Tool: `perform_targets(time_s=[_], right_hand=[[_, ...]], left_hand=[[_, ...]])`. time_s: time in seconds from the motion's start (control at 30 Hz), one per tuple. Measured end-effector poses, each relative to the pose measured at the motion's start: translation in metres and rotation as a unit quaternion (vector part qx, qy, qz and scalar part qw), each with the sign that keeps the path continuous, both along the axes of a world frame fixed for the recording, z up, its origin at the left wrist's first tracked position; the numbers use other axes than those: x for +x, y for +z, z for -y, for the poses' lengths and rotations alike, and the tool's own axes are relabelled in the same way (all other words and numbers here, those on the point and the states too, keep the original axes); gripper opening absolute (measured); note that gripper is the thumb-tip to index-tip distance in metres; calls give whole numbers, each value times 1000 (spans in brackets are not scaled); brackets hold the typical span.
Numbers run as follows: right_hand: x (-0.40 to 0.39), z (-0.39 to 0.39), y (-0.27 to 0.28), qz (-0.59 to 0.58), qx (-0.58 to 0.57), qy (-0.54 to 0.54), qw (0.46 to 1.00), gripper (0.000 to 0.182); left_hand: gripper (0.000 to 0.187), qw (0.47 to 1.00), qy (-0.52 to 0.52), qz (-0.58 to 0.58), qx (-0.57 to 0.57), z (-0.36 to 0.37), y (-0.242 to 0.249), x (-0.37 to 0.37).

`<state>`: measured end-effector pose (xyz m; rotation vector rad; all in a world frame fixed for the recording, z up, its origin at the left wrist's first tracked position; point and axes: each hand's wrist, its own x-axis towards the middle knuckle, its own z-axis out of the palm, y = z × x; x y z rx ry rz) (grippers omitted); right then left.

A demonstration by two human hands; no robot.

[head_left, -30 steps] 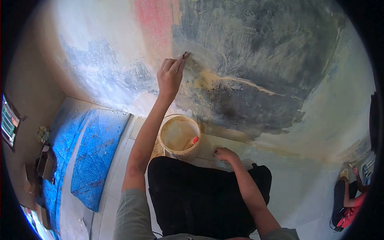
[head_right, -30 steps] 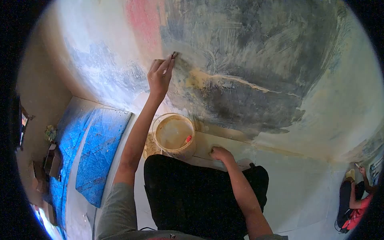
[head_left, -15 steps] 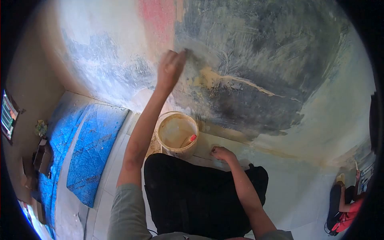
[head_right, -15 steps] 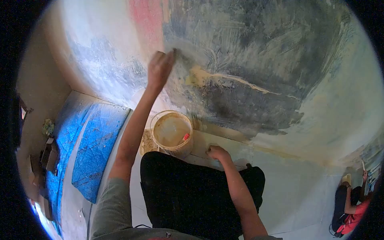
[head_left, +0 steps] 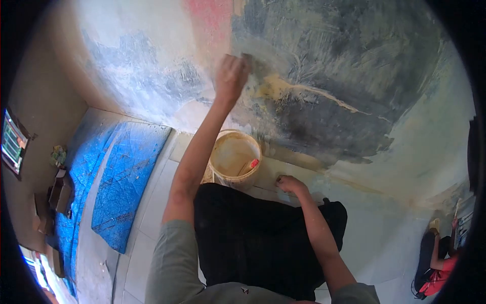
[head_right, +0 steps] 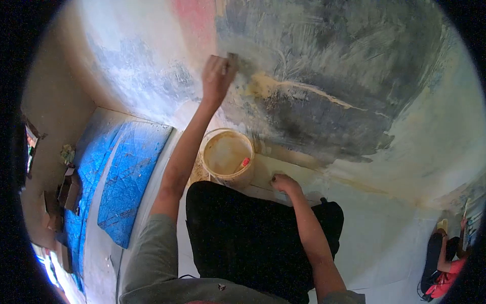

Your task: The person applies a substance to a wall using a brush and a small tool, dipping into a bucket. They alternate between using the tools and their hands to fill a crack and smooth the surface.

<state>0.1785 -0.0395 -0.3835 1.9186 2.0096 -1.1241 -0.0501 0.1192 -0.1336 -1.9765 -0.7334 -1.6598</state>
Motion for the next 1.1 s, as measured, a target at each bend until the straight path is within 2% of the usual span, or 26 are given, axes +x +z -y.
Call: perform_targets(time_s=[0.07, 0.2, 0.3, 0.33, 0.4, 0.43, 0.53, 0.57, 0.67, 0.7, 0.77, 0.8, 0.87, 0.9, 0.97, 1.0, 1.07, 1.1], right_hand=[[0, 0, 2, -8, -8, 5, 1000, 47], [5, -2, -7, -6, 3, 5, 1000, 47], [5, 0, -9, -18, 16, 7, 1000, 49], [3, 0, -11, 3, 33, 18, 999, 46], [2, -3, -12, 28, 50, 30, 998, 43], [2, -4, -12, 23, 34, 34, 999, 43], [1, -4, -14, 23, 9, 34, 999, 44], [4, -4, -14, 32, 1, 32, 999, 45], [3, -5, -14, 39, 5, 29, 999, 45], [2, -4, -15, 38, 6, 29, 999, 45], [2, -1, -18, 0, 54, 25, 998, 49], [3, 0, -17, -1, 58, 26, 998, 49], [1, 1, -13, -17, 64, 37, 997, 47], [-1, 1, -6, -18, 69, 36, 997, 47], [-2, 3, 7, -5, -22, -3, 1000, 47], [0, 2, 6, -3, -19, -4, 1000, 47], [0, 3, -6, 21, 43, 31, 998, 42], [0, 3, -6, 24, 47, 32, 998, 42]], left_hand=[[13, 993, -21, -107, 51, 1, -13, 12], [13, 993, -12, -113, 32, -5, -4, -2], [10, 996, 47, 72, -29, -2, 8, -9], [10, 996, 47, 73, -33, 0, 1, -3], [12, 999, -35, -23, -21, 3, -18, 17], [14, 990, -62, -127, 20, 5, -28, 21], [17, 989, -31, -139, 34, -2, -29, 15], [16, 990, -41, -133, -11, -4, -20, 7], [16, 997, 44, 38, -56, -9, 13, -17], [16, 997, 44, 37, -55, -9, 12, -16], [14, 997, -5, -25, -76, -4, 3, -5], [14, 996, -2, -85, -20, -3, -9, 3], [14, 984, -11, -176, -37, 2, -21, 6], [14, 984, -11, -178, -33, 3, -13, 2], [14, 993, 10, -118, -14, 5, 4, -8], [14, 993, 10, -116, -11, 4, 3, -4], [14, 994, 29, -14, -109, 0, -6, 7], [14, 994, -24, -49, -97, 6, -12, 13]])
